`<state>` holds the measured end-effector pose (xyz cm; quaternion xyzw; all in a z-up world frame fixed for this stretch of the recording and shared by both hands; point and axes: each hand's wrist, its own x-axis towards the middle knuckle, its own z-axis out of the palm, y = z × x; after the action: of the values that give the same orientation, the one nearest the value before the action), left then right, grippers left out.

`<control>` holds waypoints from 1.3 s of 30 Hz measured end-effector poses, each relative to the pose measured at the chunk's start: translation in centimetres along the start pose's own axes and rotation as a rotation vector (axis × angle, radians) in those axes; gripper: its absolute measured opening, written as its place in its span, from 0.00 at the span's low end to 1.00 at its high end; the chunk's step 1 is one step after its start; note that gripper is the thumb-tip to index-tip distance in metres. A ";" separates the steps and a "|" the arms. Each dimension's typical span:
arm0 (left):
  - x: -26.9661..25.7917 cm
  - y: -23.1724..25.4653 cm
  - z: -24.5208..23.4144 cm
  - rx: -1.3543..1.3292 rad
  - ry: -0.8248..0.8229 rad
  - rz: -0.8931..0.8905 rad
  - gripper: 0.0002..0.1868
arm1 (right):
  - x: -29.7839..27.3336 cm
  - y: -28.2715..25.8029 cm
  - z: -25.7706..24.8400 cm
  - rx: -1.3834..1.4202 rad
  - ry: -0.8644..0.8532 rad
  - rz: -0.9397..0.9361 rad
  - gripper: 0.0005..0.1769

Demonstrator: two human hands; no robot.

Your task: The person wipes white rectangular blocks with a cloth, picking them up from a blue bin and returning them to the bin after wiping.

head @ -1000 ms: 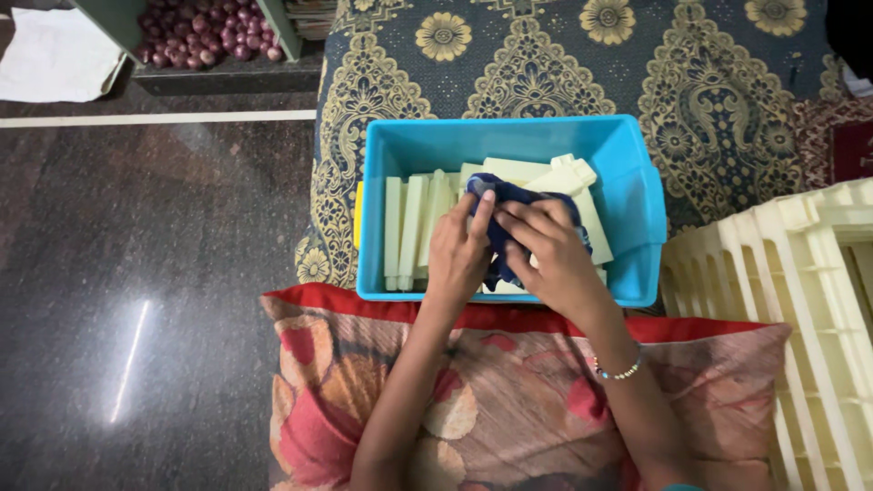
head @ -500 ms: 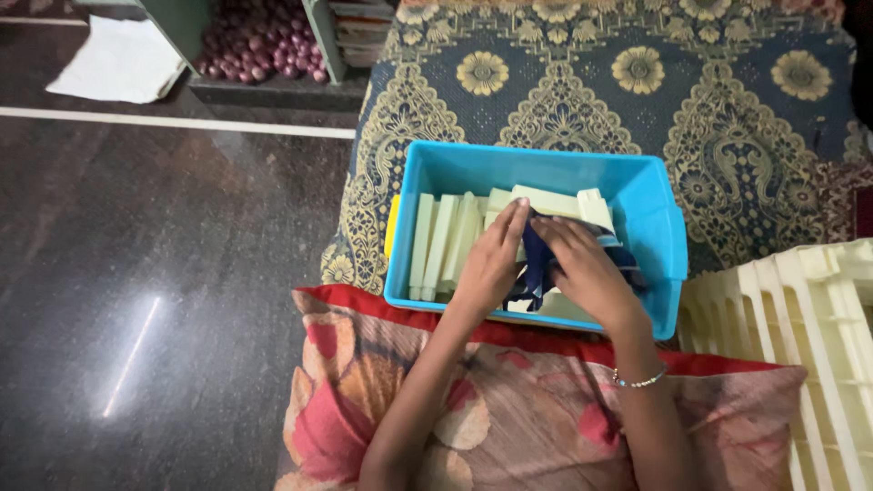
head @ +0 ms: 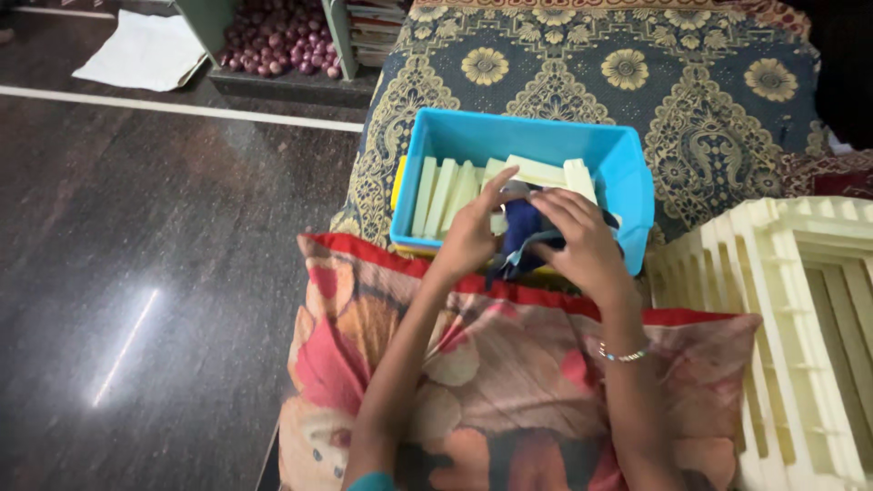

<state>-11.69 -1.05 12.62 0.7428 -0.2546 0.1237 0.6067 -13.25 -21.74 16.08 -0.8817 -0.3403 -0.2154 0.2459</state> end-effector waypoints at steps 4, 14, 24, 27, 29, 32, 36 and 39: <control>0.3 -0.3 -1.2 -0.007 -0.129 0.050 0.46 | -1.9 -0.2 2.0 0.036 0.110 0.062 0.35; 1.7 6.5 -2.8 0.312 -0.186 0.115 0.33 | -1.9 2.1 -1.4 -0.070 0.191 0.089 0.35; 9.3 -3.9 -3.3 -0.387 0.035 -0.181 0.21 | 2.4 14.8 2.2 0.544 0.233 0.558 0.35; 11.0 -9.1 -1.8 -0.476 0.175 -0.476 0.24 | 1.4 17.7 8.3 0.701 0.582 0.524 0.24; 11.3 -10.6 -0.4 -0.285 0.255 -0.471 0.23 | 0.6 18.2 9.6 0.926 0.738 0.675 0.17; 9.3 -10.2 0.6 -0.035 0.279 -0.207 0.21 | 1.1 17.3 8.2 1.118 0.888 0.774 0.14; 8.3 -8.6 1.8 -0.110 0.305 -0.243 0.17 | 3.1 13.6 5.9 0.976 0.984 0.618 0.15; 7.4 -8.3 2.1 -0.172 0.405 -0.214 0.15 | 2.5 12.5 4.3 0.556 0.789 0.573 0.18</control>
<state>-1.36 -3.65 8.81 0.6711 -0.0570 0.1829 0.7162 -1.82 -26.03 10.48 -0.6935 -0.0131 -0.3556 0.6264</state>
